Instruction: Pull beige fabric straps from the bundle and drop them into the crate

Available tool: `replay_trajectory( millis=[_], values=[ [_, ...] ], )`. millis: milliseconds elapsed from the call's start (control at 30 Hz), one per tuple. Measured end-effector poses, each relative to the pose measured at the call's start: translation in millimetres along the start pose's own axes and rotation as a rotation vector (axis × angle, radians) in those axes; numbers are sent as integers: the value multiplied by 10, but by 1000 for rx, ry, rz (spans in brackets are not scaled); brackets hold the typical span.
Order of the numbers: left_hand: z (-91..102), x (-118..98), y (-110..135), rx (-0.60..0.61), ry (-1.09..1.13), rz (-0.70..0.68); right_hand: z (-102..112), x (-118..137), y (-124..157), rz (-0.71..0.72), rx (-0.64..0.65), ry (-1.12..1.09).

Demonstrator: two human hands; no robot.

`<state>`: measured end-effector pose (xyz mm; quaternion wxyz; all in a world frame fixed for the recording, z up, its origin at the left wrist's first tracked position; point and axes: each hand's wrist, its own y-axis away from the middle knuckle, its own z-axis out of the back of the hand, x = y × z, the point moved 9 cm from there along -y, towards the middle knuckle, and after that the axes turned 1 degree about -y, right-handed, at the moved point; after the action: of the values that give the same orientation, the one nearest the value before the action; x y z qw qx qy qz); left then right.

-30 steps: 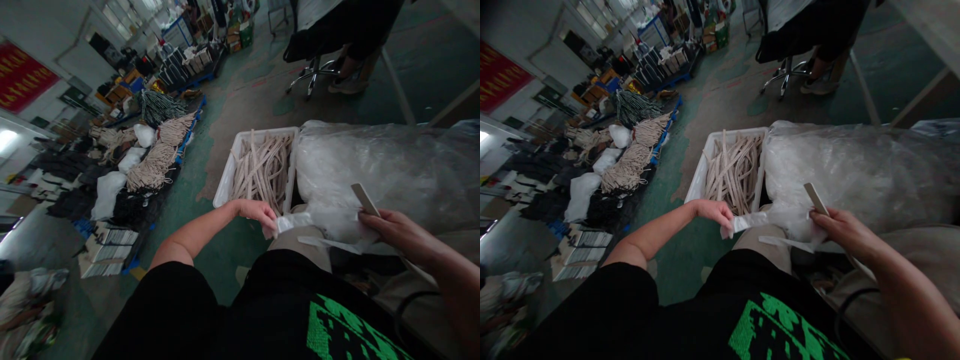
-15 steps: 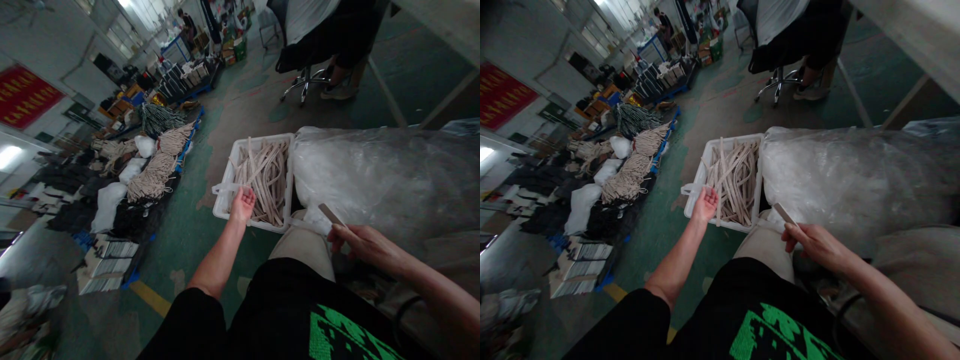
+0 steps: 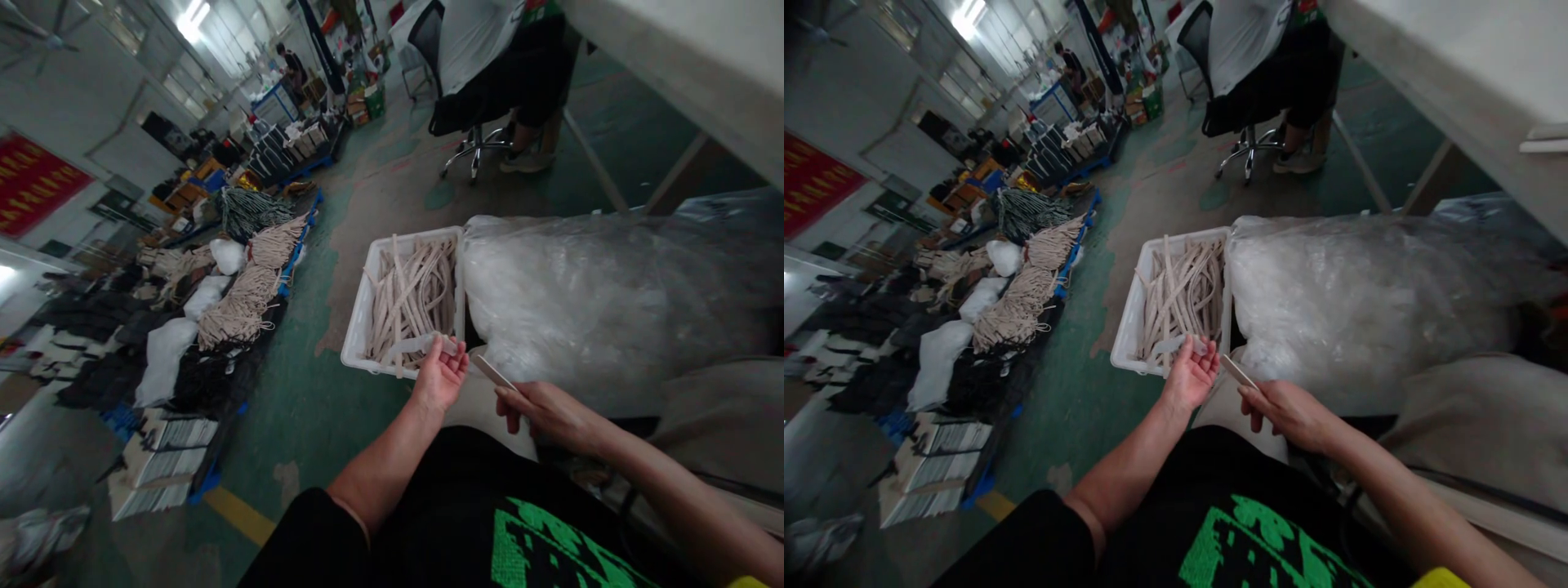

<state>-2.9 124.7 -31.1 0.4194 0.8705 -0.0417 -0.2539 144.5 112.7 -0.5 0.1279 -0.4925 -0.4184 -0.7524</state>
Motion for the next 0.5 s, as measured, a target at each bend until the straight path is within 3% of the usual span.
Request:
replay_trajectory(
  millis=[200,500],
  values=[
    [-38,275,54,32,-56,43,29,35,2,29,-25,50],
    [-59,395,101,87,-98,68,-53,-50,-58,-3,58,18]
  ],
)
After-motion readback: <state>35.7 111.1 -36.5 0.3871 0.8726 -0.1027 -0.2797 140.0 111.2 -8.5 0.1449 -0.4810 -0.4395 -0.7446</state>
